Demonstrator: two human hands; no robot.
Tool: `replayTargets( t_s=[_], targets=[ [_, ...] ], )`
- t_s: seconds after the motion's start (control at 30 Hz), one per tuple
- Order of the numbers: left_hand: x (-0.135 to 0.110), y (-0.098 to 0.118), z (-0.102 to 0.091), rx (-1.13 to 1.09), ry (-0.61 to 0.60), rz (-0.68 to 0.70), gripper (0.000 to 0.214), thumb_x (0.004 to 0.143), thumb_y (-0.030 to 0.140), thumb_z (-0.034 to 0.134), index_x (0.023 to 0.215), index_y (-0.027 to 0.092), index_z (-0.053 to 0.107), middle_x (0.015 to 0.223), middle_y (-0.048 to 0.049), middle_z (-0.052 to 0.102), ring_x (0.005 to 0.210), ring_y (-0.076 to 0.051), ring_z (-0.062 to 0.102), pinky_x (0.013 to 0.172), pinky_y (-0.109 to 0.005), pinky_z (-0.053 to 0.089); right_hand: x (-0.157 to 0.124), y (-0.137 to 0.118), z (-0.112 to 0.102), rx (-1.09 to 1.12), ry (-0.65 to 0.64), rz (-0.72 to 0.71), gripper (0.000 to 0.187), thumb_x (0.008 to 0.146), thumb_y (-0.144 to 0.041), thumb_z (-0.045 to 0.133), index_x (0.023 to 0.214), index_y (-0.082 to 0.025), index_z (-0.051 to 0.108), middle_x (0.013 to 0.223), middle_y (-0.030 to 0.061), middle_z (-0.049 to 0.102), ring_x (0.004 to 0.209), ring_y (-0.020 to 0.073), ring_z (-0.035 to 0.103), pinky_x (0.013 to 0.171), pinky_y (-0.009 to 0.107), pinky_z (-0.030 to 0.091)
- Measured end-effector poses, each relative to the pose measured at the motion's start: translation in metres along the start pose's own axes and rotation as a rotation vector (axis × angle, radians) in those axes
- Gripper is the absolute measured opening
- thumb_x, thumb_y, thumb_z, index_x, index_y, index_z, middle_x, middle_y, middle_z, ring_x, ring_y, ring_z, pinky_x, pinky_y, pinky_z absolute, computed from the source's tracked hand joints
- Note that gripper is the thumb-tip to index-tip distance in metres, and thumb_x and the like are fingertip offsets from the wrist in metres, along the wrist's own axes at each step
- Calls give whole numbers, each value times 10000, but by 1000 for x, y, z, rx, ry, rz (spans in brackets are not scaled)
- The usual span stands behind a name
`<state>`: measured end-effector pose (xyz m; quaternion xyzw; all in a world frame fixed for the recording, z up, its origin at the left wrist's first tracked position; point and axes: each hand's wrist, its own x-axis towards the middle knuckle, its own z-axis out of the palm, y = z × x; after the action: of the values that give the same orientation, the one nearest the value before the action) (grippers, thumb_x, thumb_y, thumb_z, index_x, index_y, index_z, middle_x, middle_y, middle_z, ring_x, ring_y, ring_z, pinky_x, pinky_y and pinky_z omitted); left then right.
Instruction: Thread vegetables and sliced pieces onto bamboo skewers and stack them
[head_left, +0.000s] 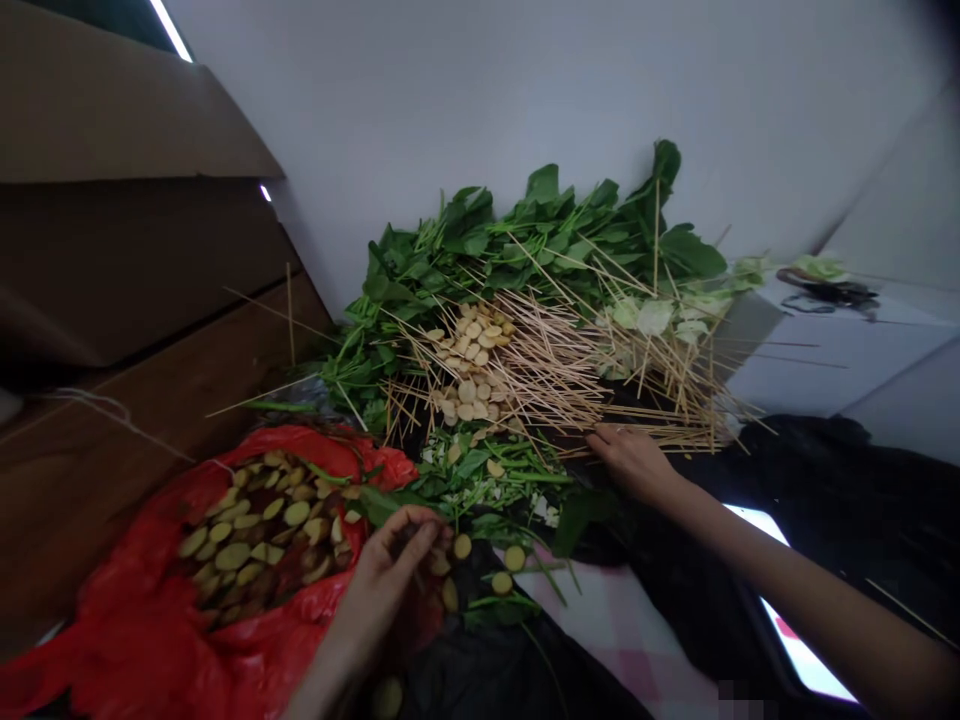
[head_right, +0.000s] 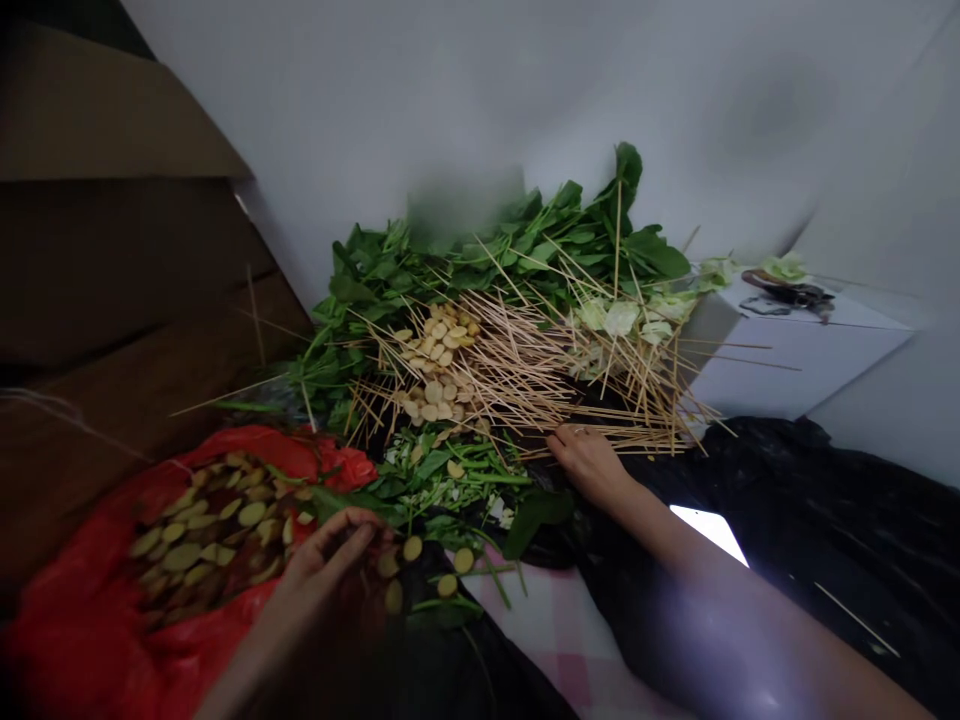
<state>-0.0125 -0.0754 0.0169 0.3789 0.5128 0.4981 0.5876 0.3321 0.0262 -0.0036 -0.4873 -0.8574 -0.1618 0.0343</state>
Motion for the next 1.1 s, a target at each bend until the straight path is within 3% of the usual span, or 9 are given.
replayTargets(
  t_s=[0.13,0.23,0.37,0.5,0.67,0.87,1.1],
  targets=[
    [4,18,-23,16,100,103,250,765,399,721,900,207,635,829,-5,685,780,-136,620,732,-212,465,-8,-22,-26,24,82,-28,173,834,-46,502,851,-150,640,818,72,600,729,199,508,667,313,327],
    [2,29,-29,56,124,167,241,781,393,704,911,204,630,831,-3,679,780,-133,617,731,-209,457,-7,-54,-49,138,299,-99,155,862,-87,497,894,-141,640,855,86,601,798,214,498,723,328,361],
    [-2,27,-28,229,53,177,202,795,374,675,887,197,646,821,-7,668,776,-144,605,729,-229,458,3,-99,-66,283,519,-196,185,885,-87,447,957,-112,615,839,92,606,788,205,500,731,337,385],
    [-5,18,-28,564,-79,191,139,810,308,622,856,195,690,819,-28,686,798,-184,616,741,-272,463,12,-129,-59,316,648,-197,250,866,-47,436,1046,-107,599,709,40,557,663,172,468,641,301,356],
    [-5,8,-26,909,-145,249,167,829,227,550,877,215,709,912,-50,707,884,-210,633,805,-303,455,9,-139,-34,272,655,-182,380,814,-2,444,1150,-116,582,705,27,558,630,156,473,589,289,305],
    [-4,0,-18,1262,-75,160,155,838,304,552,866,205,668,930,-76,656,875,-235,607,742,-315,425,3,-134,-25,294,646,-149,396,808,-7,449,1165,-110,587,727,35,585,618,149,479,576,290,296],
    [-3,-3,-11,1209,-110,179,11,776,223,585,767,220,590,841,-32,619,860,-223,567,733,-298,385,3,-136,-28,319,624,-157,373,809,-18,471,1145,-99,611,707,23,579,614,141,504,565,281,316]
  ],
)
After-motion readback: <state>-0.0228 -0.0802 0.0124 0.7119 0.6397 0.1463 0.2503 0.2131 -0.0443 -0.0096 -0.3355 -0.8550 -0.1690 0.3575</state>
